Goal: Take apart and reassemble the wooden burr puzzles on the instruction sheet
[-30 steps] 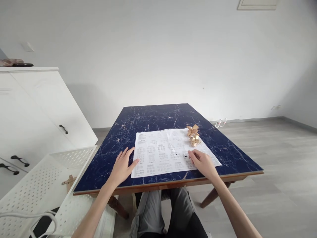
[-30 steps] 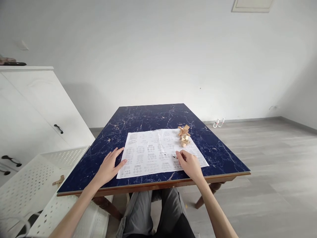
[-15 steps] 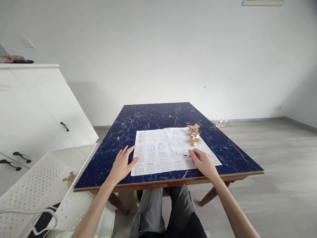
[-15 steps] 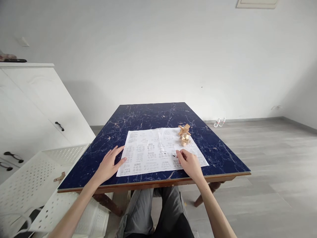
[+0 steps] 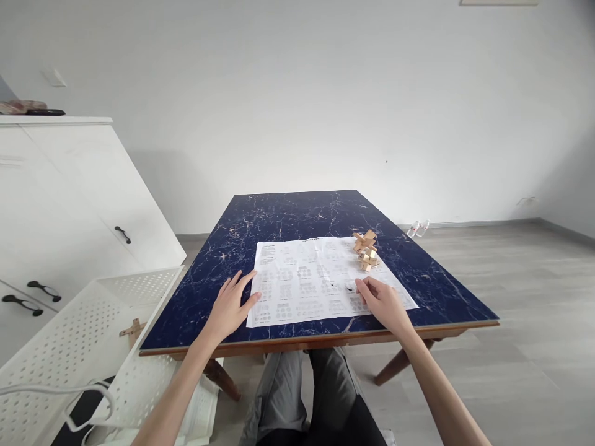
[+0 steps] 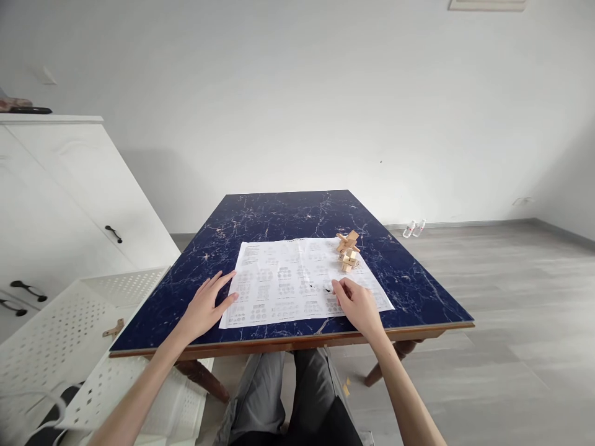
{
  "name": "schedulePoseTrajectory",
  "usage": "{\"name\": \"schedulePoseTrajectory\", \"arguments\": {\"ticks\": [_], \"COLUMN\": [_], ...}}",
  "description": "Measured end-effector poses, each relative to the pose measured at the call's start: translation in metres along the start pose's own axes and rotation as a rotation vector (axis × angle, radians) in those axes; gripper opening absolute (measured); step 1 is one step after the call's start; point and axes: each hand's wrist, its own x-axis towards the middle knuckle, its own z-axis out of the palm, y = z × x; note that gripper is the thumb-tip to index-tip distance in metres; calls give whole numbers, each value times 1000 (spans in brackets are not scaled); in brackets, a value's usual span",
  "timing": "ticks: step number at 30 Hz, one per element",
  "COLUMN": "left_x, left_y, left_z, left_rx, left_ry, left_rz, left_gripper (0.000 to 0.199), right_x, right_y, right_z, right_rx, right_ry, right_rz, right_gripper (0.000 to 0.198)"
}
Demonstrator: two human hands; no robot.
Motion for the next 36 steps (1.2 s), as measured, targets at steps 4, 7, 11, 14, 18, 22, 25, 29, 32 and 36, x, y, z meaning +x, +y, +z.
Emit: {"name": "schedulePoseTrajectory", "arguments": {"ticks": [4, 7, 11, 14, 18, 22, 25, 29, 32, 36], "left_x": [0, 0, 0, -1, -2, -2, -4, -5, -6, -6], "left_y": [0, 0, 0, -1, -1, 0, 1, 2, 1, 1], "left_z": [1, 1, 1, 1, 2, 1, 0, 1, 2, 3], "left_rx": [-12, -20, -27, -26, -28, -29, -34, -33, -32, -36], "left_ry": [-13, 1, -5, -11, -9, -2, 0, -1, 0, 12], "left_rz": [-9, -5, -7, -18, -27, -15, -6, 2, 8, 7], "left_gripper": [62, 61, 61, 62, 62, 60, 61, 62, 62, 61], "right_x": [-1, -1, -1, -2, -2, -4, 0, 33, 73, 116], "right_y": [0, -1, -3, -3, -2, -6, -13, -20, -18, -8], "right_z": [0, 0, -1, -1, 0, 0, -11, -39, -53, -50], "right_rx": [-2, -5, -7, -9, -8, 25, 85, -128, -414, -518], "right_ry": [2, 3, 5, 7, 10, 18, 101, 304, 341, 274], "right_rz": [-4, -8, -13, -13, -18, -34, -50, -70, -3, 74], "right_gripper": [56, 58, 60, 60, 60, 60, 58, 53, 34, 27]}}
